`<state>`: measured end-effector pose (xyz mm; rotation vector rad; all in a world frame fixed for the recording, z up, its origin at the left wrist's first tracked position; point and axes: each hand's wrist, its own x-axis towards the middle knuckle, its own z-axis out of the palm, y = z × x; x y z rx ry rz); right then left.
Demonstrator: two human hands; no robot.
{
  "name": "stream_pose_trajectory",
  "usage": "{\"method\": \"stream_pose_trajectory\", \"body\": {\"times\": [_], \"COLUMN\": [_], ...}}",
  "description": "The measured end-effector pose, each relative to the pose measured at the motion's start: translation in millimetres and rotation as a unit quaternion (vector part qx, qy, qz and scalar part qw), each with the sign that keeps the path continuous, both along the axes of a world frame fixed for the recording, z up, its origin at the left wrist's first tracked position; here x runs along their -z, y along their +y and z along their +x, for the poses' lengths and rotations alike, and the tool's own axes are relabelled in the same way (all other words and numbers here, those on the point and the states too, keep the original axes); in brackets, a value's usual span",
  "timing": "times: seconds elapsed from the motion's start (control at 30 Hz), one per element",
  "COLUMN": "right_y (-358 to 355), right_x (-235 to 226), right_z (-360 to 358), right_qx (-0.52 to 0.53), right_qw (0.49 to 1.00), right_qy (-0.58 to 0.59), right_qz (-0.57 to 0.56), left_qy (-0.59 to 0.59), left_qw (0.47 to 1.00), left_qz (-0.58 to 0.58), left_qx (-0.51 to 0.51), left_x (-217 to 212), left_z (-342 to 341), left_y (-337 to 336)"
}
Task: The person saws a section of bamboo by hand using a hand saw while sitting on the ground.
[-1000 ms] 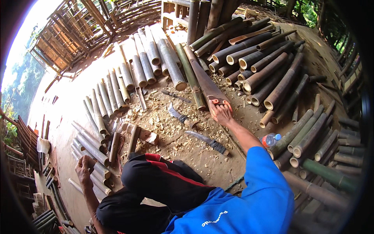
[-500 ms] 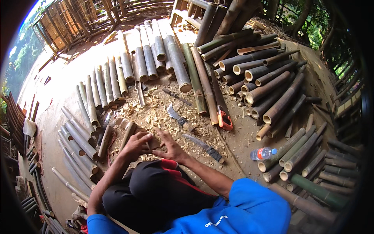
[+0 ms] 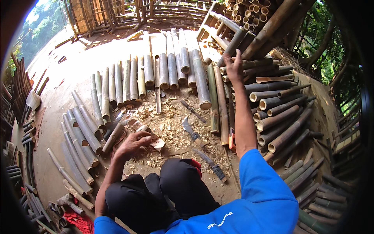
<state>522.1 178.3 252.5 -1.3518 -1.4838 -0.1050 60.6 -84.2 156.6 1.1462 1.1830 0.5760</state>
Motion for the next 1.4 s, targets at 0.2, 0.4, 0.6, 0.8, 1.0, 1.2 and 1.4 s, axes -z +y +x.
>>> {"method": "stream_pose_trajectory", "body": {"times": [0.2, 0.4, 0.6, 0.8, 1.0, 1.2, 1.4], "right_y": [-177, -347, -479, -501, -494, -461, -286], "right_x": [29, 65, -1, 1, -5, -40, -41], "right_z": [-64, -44, -72, -85, -85, -74, -78], "right_qx": [-0.317, -0.346, -0.471, -0.471, -0.543, -0.613, -0.405], "right_qw": [0.904, 0.817, 0.816, 0.816, 0.754, 0.655, 0.846], "right_qy": [0.219, 0.242, 0.059, -0.005, -0.050, -0.134, 0.097], "right_qz": [-0.187, -0.394, -0.331, -0.335, -0.366, -0.421, -0.334], "left_qy": [-0.057, 0.079, 0.254, 0.316, 0.200, 0.283, 0.053], "left_qw": [0.965, 0.849, 0.870, 0.819, 0.885, 0.904, 0.841], "left_qz": [0.116, 0.333, 0.254, 0.347, 0.321, 0.249, 0.300], "left_qx": [-0.229, -0.403, -0.336, -0.330, -0.272, -0.202, -0.447], "left_x": [-68, -114, -130, -130, -119, -138, -111], "left_z": [-45, -69, 1, 30, -3, -9, -109], "left_y": [-51, -160, -331, -346, -361, -395, -366]}}
